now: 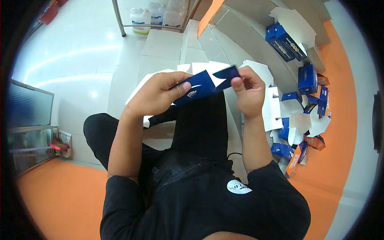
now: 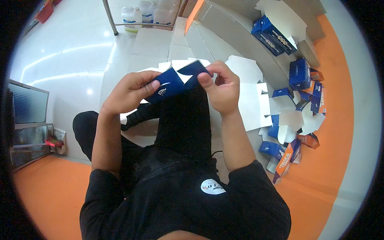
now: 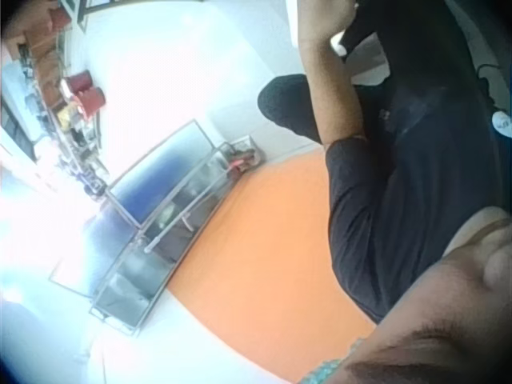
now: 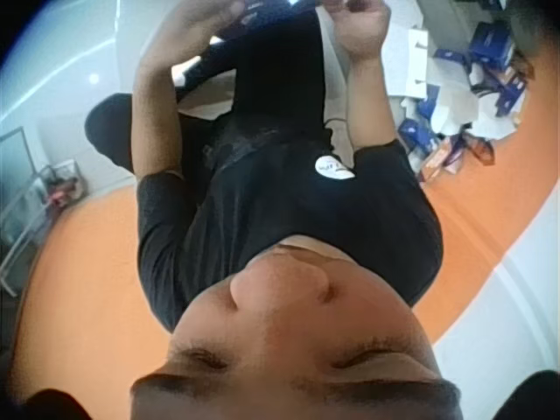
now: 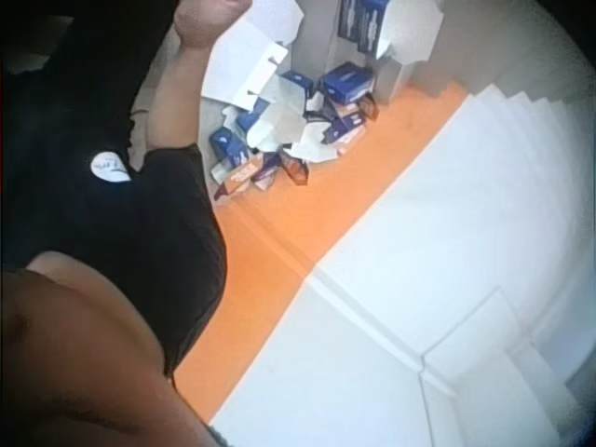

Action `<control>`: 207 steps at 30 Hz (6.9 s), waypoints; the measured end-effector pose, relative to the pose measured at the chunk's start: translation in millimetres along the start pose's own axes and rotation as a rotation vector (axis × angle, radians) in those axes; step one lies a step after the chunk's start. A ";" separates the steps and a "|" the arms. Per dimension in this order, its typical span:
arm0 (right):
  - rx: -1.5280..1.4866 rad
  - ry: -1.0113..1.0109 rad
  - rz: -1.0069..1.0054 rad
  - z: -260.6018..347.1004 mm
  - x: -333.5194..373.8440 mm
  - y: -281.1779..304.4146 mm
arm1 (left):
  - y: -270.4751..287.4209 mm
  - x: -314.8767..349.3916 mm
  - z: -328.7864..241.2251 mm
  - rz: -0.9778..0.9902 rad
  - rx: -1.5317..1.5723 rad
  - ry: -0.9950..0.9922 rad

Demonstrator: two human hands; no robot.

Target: The person assembles cardboard takeout boxes by hand while sitting on the floor. They fold the sides and interlocking flaps of several flat cardboard pieces one at a time to form boxes, placing the finished boxes to the side.

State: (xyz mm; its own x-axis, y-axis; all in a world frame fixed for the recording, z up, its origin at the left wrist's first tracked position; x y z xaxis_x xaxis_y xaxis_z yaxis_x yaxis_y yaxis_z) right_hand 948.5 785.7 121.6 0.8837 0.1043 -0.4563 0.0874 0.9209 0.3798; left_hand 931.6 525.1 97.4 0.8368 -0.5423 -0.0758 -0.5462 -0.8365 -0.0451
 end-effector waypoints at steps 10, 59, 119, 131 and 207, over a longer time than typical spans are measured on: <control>0.483 0.197 0.030 33.7 -4.7 -9.1 | -16.1 -5.8 11.1 -0.027 -0.031 -0.057; 0.637 0.103 0.508 46.6 -10.4 -13.9 | -36.8 0.5 -0.9 -0.289 -0.733 -0.455; -0.214 -0.362 -0.137 13.7 -12.0 6.6 | -8.0 -13.5 22.0 -0.610 -0.479 -0.548; 0.133 -0.250 -0.283 33.4 -6.5 -13.7 | -24.3 -5.4 6.8 -0.374 -0.237 -0.534; 0.620 -0.557 -0.748 46.6 87.5 229.1 | -5.9 -63.0 96.6 -0.532 -0.559 -0.048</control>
State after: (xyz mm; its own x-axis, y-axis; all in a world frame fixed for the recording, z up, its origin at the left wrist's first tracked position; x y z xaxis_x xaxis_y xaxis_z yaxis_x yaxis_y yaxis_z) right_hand 1067.3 988.3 206.2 0.5813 -0.7232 -0.3728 0.7597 0.3183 0.5671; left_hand 878.3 571.8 6.3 0.9716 -0.0623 -0.2281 0.0407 -0.9062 0.4210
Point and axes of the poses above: each hand's wrist, its own x-axis away from the middle knuckle, its own y-axis out of the back of the hand, z = x × y, the point moved 2 cm from there along -x, towards the middle knuckle, and after that the axes turned 11 degrees about x, right-handed, at the moved point
